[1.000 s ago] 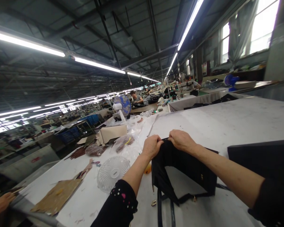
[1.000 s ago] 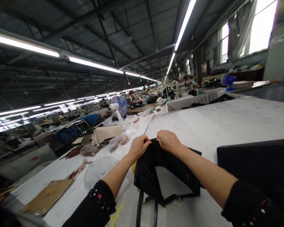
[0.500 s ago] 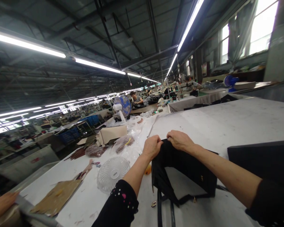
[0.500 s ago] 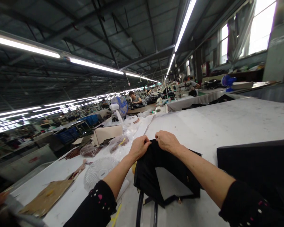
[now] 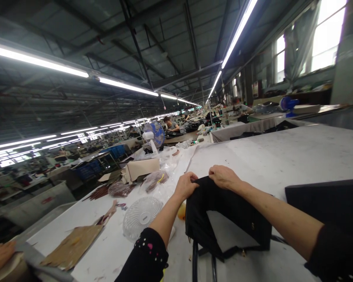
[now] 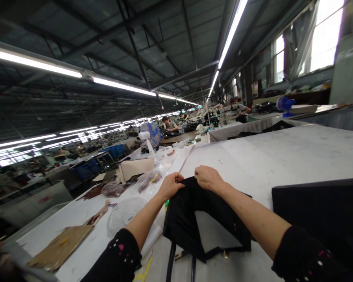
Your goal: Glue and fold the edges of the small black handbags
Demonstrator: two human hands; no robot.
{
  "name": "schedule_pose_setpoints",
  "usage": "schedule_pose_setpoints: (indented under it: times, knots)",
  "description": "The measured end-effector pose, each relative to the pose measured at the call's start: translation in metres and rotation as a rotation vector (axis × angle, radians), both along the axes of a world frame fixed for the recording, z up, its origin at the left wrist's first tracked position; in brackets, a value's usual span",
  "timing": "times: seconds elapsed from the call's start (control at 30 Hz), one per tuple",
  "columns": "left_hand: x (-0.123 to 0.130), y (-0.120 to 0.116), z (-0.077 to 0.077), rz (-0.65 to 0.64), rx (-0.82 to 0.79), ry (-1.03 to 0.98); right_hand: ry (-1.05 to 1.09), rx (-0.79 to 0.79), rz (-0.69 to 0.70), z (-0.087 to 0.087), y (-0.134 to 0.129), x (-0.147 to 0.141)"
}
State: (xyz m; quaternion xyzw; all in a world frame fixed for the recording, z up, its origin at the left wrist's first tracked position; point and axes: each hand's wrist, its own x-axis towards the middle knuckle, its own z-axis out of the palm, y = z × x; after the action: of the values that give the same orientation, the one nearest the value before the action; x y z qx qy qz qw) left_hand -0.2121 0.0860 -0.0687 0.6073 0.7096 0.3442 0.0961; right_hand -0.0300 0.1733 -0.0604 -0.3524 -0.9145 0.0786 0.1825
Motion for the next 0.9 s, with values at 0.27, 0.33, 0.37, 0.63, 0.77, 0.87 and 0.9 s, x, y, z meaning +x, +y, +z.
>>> schedule_pose_setpoints:
  times: [0.27,0.33,0.37,0.63,0.77,0.87,0.9]
  knots:
    - [-0.007,-0.004,-0.005,-0.040,-0.075,-0.218,0.065,-0.087,0.053,0.003,0.001,0.002]
    - [-0.006,-0.004,-0.006,-0.042,-0.084,-0.260,0.085,-0.108,0.062,0.003,0.003,0.003]
    - [-0.005,-0.005,-0.006,-0.040,-0.085,-0.271,0.095,-0.116,0.067,0.003,0.004,0.004]
    - [-0.005,-0.001,-0.006,0.015,-0.012,-0.189,0.180,-0.225,0.073,0.000,0.011,0.004]
    - [-0.003,0.002,-0.007,0.039,0.003,-0.150,0.247,-0.263,0.060,0.004,0.018,0.006]
    - [-0.001,0.004,-0.008,0.042,0.006,-0.122,0.270,-0.197,0.070,0.006,0.017,0.005]
    - [0.000,0.005,-0.008,0.042,0.006,-0.114,0.260,-0.165,0.091,0.006,0.015,0.004]
